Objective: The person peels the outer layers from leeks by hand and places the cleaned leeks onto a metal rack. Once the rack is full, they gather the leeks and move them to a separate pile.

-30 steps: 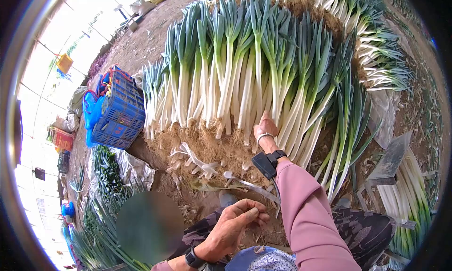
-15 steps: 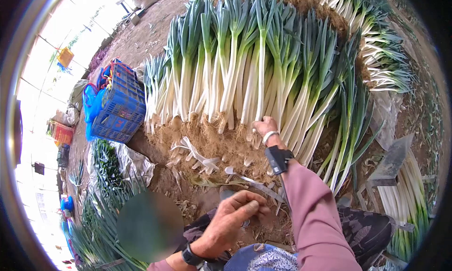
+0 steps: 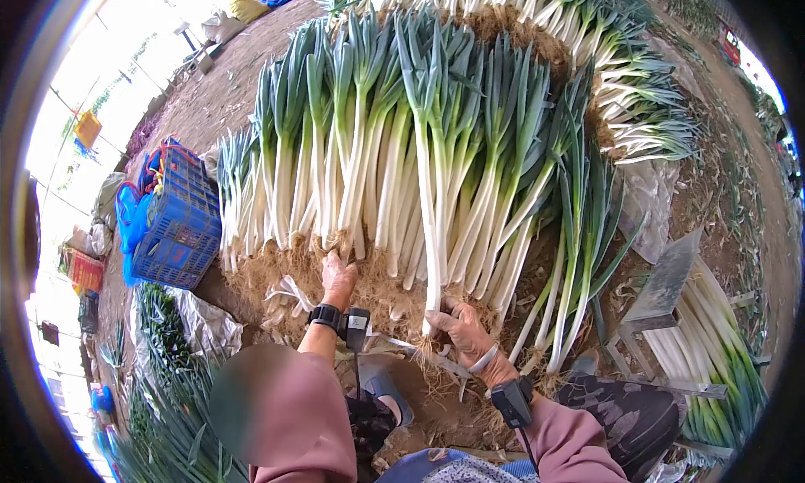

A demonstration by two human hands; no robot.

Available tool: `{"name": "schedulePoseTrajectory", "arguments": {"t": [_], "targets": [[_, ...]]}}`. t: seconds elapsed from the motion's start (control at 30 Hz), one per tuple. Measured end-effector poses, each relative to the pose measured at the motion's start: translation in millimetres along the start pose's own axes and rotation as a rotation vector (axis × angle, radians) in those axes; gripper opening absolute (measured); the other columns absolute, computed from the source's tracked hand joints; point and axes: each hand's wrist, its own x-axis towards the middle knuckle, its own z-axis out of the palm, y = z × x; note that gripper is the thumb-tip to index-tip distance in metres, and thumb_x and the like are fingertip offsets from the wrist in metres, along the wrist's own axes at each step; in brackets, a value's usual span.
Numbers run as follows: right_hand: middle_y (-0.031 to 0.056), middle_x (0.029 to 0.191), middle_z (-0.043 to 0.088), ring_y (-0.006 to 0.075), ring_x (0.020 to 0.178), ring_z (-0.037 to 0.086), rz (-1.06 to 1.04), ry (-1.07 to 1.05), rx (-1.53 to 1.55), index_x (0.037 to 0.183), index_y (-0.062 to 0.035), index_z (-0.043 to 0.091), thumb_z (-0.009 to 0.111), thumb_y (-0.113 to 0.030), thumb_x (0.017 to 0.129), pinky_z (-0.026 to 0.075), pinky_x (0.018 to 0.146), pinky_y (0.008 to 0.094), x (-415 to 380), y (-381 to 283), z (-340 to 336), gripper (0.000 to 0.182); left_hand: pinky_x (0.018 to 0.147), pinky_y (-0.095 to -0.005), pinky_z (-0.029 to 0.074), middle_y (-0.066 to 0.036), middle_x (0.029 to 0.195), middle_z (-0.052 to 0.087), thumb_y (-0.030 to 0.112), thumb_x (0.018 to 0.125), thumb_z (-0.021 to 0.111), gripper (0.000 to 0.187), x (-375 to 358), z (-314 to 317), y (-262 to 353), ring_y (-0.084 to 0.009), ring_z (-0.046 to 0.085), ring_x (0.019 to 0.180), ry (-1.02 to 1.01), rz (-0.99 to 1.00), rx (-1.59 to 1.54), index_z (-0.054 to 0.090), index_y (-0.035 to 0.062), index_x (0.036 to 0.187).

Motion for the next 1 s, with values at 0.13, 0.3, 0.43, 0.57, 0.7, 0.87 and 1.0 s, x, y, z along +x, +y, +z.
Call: {"name": "schedulePoseTrajectory", "arguments": {"t": [0.13,0.3,0.43,0.57,0.7,0.87,1.0], "targets": [[0.0017,0.078,0.06,0.0094,0.067,0.059,-0.025,0.037,0.097,0.105,0.0002,0.056,0.067,-0.025,0.086,0.05,0.063,0.0235,-4.5,-3.8,0.4,0.033,0.086,-0.052,0.045,-0.023,0.106,0.058,0.02,0.075,0.061,0.036,8.6,3.5,2.6,-0.0375,0.06,0.096,0.034,-0.016,0.047,0.053,0.0028,0.105],[0.0052,0.082,0.063,0.0131,0.065,0.062,-0.057,0.038,0.066,0.108,0.0027,0.055,0.061,-0.024,0.09,0.052,0.065,0.0262,-3.8,-15.9,-10.1,0.033,0.076,-0.0478,0.044,-0.017,0.094,0.063,0.014,0.079,0.054,0.016,-9.6,-32.2,23.1,-0.0337,0.062,0.087,0.127,0.216,0.366,0.067,0.0063,0.083],[0.0111,0.092,0.067,0.0155,0.068,0.064,-0.068,-0.048,-0.003,0.109,0.0041,0.056,0.06,-0.023,0.09,0.054,0.068,0.0282,-20.4,-37.3,6.2,0.033,0.075,-0.0452,0.043,-0.016,0.09,0.062,0.012,0.082,0.053,0.016,-69.4,-92.2,56.8,-0.026,0.061,0.083,-0.098,0.225,0.285,0.066,0.0019,0.083],[0.0073,0.087,0.066,0.0111,0.081,0.058,-0.063,-0.094,-0.078,0.102,0.0002,0.064,0.069,-0.024,0.084,0.047,0.069,0.0242,-44.6,-3.7,47.8,0.031,0.074,-0.0386,0.051,-0.024,0.093,0.063,0.009,0.079,0.059,0.021,-145.4,-138.5,64.0,-0.0278,0.064,0.086,-0.678,-0.085,-0.327,0.059,-0.0037,0.097],[0.0041,0.088,0.064,0.0102,0.08,0.058,-0.009,-0.04,-0.181,0.102,0.0019,0.064,0.065,-0.018,0.085,0.046,0.074,0.0236,-67.1,28.9,71.7,0.026,0.08,-0.0399,0.05,-0.028,0.096,0.062,0.007,0.079,0.054,0.056,-186.4,-125.9,37.5,-0.0327,0.064,0.094,-0.382,0.199,-0.306,0.036,-0.0093,0.129],[0.0026,0.089,0.064,0.008,0.078,0.057,0.018,-0.02,-0.086,0.102,0.0003,0.063,0.06,-0.016,0.089,0.046,0.072,0.024,-87.3,28.2,84.7,0.021,0.071,-0.0297,0.051,-0.009,0.097,0.064,0.014,0.092,0.057,0.034,-192.7,-151.5,11.8,-0.0161,0.062,0.083,-0.952,-0.109,-0.851,0.049,-0.0042,0.119],[0.0048,0.092,0.065,0.0124,0.082,0.06,-0.038,-0.076,-0.116,0.106,-0.0033,0.061,0.054,-0.023,0.094,0.049,0.076,0.0278,-94.8,31.5,90.2,0.024,0.058,-0.0228,0.049,-0.002,0.089,0.059,0.02,0.093,0.058,0.033,-220.3,-152.0,5.6,-0.0071,0.055,0.07,-0.905,-0.127,-1.107,0.051,-0.001,0.117]]}}
